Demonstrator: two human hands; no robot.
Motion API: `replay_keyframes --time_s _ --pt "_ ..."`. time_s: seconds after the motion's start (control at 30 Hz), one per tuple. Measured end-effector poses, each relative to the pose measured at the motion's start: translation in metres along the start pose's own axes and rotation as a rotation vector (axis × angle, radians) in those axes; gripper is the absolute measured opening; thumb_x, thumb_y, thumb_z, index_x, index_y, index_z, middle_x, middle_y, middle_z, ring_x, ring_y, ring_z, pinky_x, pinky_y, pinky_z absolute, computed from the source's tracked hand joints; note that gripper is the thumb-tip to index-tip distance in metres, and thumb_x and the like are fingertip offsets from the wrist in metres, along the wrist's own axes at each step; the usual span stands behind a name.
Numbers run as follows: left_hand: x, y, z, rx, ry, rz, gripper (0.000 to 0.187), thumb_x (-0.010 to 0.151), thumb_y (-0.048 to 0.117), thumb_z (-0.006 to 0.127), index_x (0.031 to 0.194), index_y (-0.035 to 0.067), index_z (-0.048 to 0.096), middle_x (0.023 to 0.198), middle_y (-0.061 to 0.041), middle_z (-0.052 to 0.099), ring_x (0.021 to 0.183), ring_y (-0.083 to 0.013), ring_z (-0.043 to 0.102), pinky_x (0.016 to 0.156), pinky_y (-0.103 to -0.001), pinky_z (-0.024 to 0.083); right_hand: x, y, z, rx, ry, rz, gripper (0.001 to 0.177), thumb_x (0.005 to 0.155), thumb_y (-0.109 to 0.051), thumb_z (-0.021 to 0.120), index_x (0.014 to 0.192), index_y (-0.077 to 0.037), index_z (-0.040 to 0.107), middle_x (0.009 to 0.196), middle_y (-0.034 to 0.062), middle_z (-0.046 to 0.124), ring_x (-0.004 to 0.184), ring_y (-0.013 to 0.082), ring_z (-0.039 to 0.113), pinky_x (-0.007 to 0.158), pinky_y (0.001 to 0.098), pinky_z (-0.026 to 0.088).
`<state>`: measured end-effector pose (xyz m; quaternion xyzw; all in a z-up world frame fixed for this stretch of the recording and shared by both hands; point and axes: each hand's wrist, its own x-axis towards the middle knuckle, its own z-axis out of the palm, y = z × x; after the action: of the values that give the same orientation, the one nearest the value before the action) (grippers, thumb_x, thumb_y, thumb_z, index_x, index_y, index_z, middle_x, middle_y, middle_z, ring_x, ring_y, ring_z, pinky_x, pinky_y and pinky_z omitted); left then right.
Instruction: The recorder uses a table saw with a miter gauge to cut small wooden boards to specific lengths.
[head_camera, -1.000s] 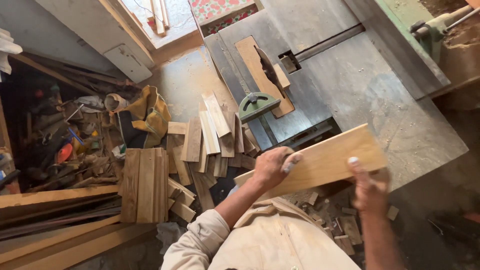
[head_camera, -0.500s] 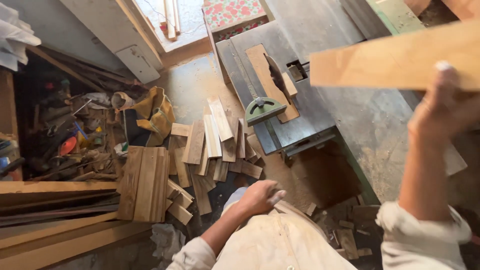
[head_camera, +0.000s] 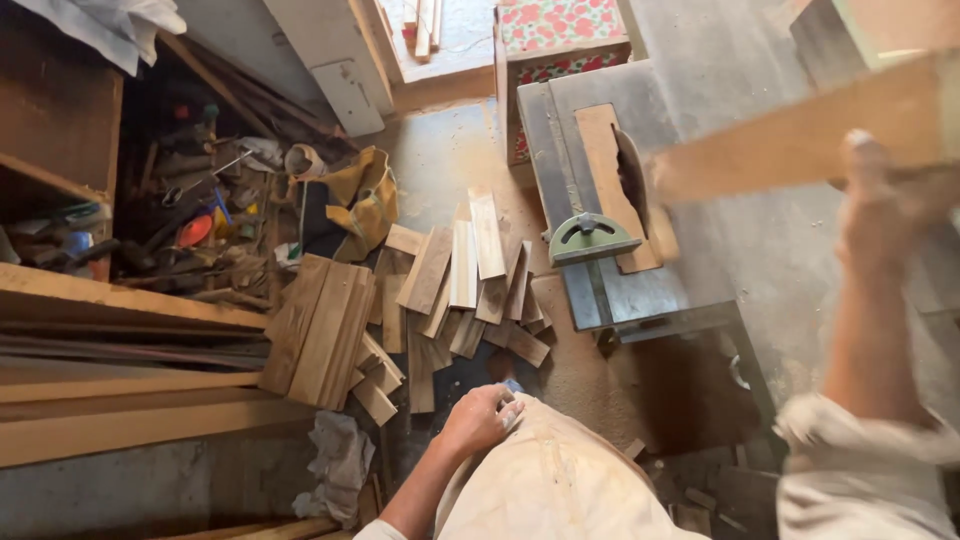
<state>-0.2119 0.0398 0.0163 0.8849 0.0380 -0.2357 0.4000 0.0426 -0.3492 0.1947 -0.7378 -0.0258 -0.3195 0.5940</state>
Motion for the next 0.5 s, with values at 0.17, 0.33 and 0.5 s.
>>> replay_keyframes --time_s 0.17,0.33,0.5 --pt "0.024 0.020 -0.008 -0.002 -0.047 0.059 0.032 0.095 0.035 0.066 0.099 0.004 0.073 0.101 -0.018 0.073 0.095 -0.0340 0.069 0.083 -0.043 0.054 -0.039 -0.048 -0.058 -0.299 -0.084 0.341 0.032 0.096 -0.029 0.075 0.117 -0.007 0.068 0.109 -0.0014 0.069 0.092 0.0045 0.064 0.086 0.0231 0.051" --pt "0.057 0.095 -0.039 -0.434 0.243 0.572 0.043 0.097 0.035 0.077 0.122 0.006 0.057 0.132 -0.015 0.064 0.110 -0.0269 0.064 0.093 -0.039 0.058 -0.074 -0.085 -0.043 -0.453 -0.591 -0.291 0.046 0.082 -0.019 0.092 0.115 -0.002 0.066 0.104 0.0093 0.074 0.091 0.0169 0.074 0.083 0.0310 0.059" --pt "0.012 0.174 -0.107 -0.187 0.588 1.005 0.092 0.082 0.037 0.085 0.152 0.001 0.037 0.145 -0.023 0.052 0.135 -0.0329 0.054 0.114 -0.043 0.048 -0.116 -0.116 0.062 -0.412 -0.883 -0.414 0.040 0.072 -0.004 0.075 0.112 -0.009 0.071 0.087 0.0132 0.074 0.075 0.0299 0.073 0.067 0.0415 0.056"
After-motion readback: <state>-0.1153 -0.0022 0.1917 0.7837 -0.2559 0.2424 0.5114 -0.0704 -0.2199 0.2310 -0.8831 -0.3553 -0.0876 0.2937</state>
